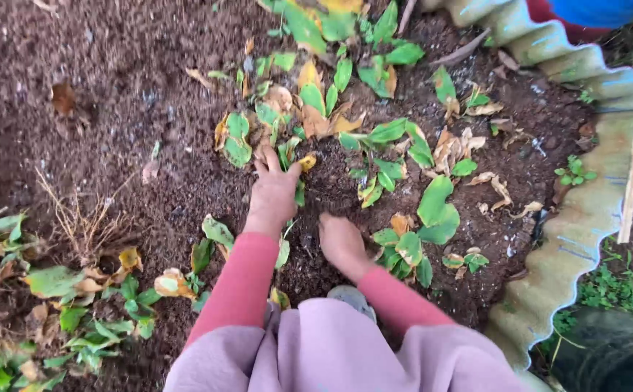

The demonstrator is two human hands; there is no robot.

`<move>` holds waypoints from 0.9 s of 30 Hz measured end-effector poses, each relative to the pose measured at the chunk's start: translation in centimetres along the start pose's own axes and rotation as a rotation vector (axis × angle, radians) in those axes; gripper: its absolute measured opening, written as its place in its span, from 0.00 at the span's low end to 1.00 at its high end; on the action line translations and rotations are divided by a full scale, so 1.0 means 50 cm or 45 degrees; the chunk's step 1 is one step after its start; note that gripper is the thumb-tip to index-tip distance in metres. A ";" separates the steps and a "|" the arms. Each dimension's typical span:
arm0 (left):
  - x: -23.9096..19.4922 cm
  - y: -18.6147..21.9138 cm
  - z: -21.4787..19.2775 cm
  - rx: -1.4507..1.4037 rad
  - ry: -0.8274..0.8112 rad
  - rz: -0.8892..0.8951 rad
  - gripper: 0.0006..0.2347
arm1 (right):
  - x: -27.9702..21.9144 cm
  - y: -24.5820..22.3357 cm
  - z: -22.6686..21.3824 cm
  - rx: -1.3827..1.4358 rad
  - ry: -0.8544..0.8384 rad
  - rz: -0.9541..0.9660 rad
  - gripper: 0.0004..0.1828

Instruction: The person kneels at a raised garden bed and pulls plants out of the soil by hand, gripping the stems and lifting each plant with its root ball. They shake soil off the roots, gather the uprooted plants at the edge of the bed, and continue pulling more plants from the soil.

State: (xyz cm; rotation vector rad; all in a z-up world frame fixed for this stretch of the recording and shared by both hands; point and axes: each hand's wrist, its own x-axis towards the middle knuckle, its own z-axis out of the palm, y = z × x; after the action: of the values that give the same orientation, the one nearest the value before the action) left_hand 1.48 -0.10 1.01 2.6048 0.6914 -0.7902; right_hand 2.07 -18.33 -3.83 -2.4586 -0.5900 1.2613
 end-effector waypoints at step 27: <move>-0.016 -0.004 0.058 -0.016 0.203 0.021 0.17 | 0.114 0.121 0.080 0.321 0.380 -0.104 0.13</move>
State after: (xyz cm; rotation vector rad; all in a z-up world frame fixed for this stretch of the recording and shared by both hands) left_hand -0.49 -1.48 -0.86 2.6796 0.7153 -0.5756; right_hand 3.09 -20.41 -12.75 -2.3228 -0.4185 0.8558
